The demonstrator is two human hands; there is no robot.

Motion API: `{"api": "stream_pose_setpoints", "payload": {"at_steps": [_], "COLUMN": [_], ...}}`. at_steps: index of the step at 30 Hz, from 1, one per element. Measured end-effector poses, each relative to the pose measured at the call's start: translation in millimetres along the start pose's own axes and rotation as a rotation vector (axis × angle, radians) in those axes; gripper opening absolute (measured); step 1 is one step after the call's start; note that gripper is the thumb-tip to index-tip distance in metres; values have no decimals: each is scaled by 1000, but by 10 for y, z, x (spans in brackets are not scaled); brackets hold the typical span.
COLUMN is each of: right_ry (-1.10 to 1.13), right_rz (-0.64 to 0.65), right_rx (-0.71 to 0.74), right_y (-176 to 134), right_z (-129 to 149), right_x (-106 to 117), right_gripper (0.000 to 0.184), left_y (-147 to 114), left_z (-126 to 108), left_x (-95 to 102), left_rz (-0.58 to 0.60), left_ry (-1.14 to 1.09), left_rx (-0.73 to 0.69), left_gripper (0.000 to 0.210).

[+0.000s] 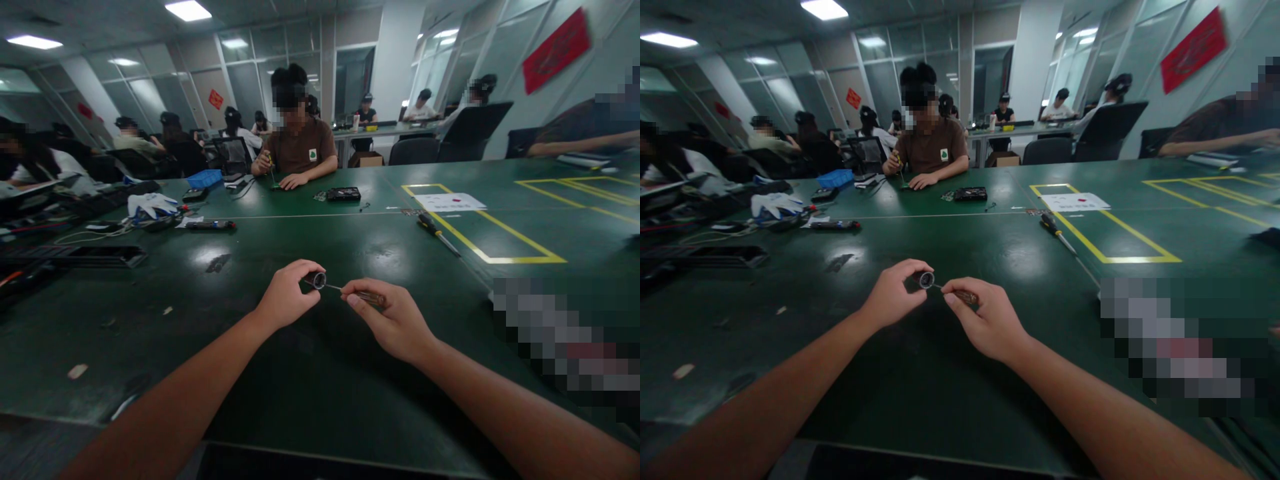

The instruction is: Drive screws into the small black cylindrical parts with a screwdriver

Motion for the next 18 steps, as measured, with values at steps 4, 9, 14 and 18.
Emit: {"api": "stream_pose_setpoints", "payload": {"at_steps": [4, 9, 14, 18], "right_ry": [21, 78, 144, 334], "right_rz": [-9, -24, 7, -51], "right_rx": [-10, -5, -13, -32], "right_y": [-6, -10, 4, 23], "right_z": [-11, -24, -37, -113], "right_x": [3, 12, -21, -34], "right_gripper": [16, 17, 16, 21], "left_y": [0, 1, -3, -5], "left_z": [8, 8, -1, -22], "left_x": [-2, -1, -12, -27], "left_rz": [2, 2, 34, 65], "left_ry": [-6, -4, 6, 14], "left_rx": [-3, -13, -23, -44], "left_gripper": [36, 36, 37, 38]}}
Point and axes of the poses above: each hand's wrist, its own y-axis towards the middle knuckle, its own x-axis out of the back of the hand, z = x × y, the point moved 4 cm from there along y, towards the middle knuckle, and after that the axes turned 15 degrees about z, right-handed, at the moved point
